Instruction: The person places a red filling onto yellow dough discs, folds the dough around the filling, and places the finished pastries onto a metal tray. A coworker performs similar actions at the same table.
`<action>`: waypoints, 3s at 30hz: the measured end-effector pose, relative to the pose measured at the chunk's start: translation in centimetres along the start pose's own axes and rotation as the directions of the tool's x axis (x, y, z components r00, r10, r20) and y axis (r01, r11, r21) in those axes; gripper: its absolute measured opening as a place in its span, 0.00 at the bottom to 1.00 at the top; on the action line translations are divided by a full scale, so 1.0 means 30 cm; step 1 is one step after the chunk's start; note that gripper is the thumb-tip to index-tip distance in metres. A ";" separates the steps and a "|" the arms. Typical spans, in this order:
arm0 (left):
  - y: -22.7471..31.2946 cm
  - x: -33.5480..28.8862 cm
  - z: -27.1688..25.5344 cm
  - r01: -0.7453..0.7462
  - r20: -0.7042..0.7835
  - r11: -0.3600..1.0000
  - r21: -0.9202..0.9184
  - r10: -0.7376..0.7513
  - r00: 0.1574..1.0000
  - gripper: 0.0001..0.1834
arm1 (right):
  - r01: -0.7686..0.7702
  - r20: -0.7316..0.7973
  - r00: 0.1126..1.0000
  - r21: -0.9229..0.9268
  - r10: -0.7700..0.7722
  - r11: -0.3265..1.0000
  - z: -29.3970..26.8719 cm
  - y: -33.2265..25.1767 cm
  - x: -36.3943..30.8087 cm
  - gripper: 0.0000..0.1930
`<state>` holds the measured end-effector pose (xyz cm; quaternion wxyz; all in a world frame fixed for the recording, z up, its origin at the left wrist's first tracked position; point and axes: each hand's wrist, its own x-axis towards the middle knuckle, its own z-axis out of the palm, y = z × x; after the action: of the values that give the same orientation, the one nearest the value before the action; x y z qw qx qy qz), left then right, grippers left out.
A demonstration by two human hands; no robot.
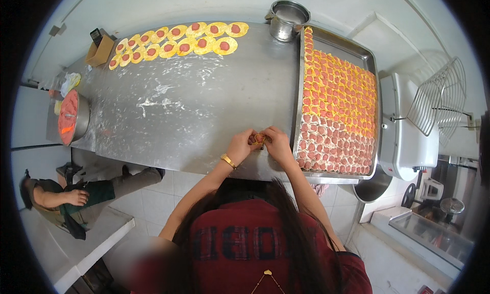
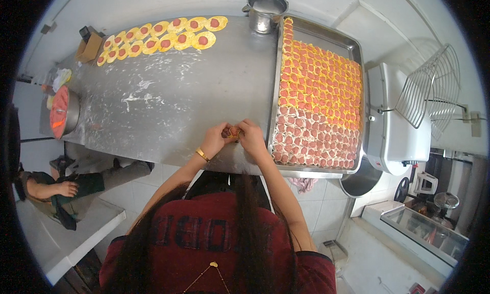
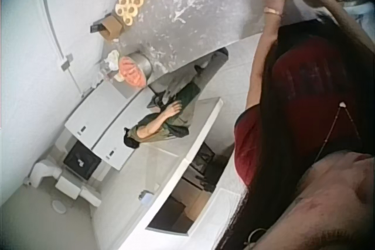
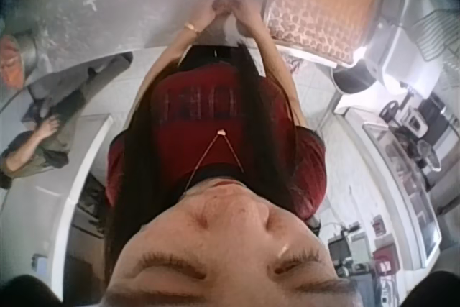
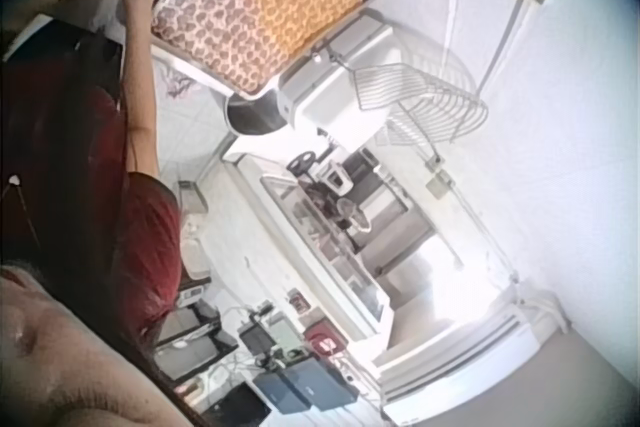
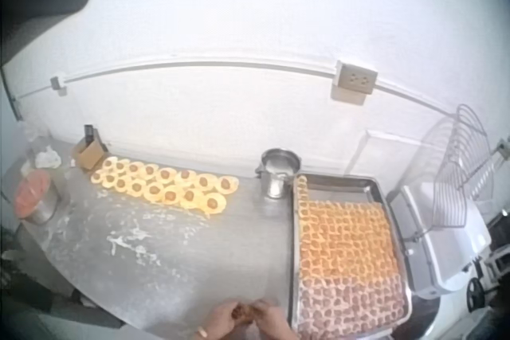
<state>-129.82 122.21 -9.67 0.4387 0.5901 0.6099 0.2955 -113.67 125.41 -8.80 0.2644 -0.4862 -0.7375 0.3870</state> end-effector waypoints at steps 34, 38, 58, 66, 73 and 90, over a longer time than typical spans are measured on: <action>0.026 0.038 -0.010 -0.019 0.047 0.995 0.100 0.014 0.999 0.11 | 0.082 -0.008 0.997 -0.041 -0.083 0.996 -0.029 0.004 0.024 0.18; 0.029 0.035 -0.003 -0.132 -0.092 0.991 -0.002 0.131 0.987 0.11 | 0.014 -0.054 0.998 -0.178 -0.024 0.984 -0.034 0.015 0.010 0.18; -0.025 0.067 -0.036 -0.172 -0.064 0.981 0.086 0.178 0.982 0.12 | -0.094 -0.142 0.988 -0.190 0.067 0.977 0.012 -0.005 0.021 0.17; -0.044 0.083 -0.030 -0.179 -0.057 0.983 0.045 0.181 0.982 0.11 | -0.078 -0.148 0.987 -0.147 0.056 0.986 0.062 0.011 0.041 0.16; -0.057 0.093 -0.036 -0.175 -0.053 0.985 0.013 0.175 0.983 0.12 | 0.071 -0.128 0.988 -0.134 -0.089 0.988 0.020 -0.021 0.067 0.17; -0.250 0.015 -0.331 -0.078 -0.298 0.985 -0.151 0.030 0.954 0.14 | -0.095 -0.088 0.994 -0.309 0.071 0.946 0.128 -0.151 0.059 0.28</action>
<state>-142.03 123.24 -11.96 0.3812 0.5186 0.6260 0.4403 -119.64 124.81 -7.18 0.1952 -0.5671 -0.7576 0.2575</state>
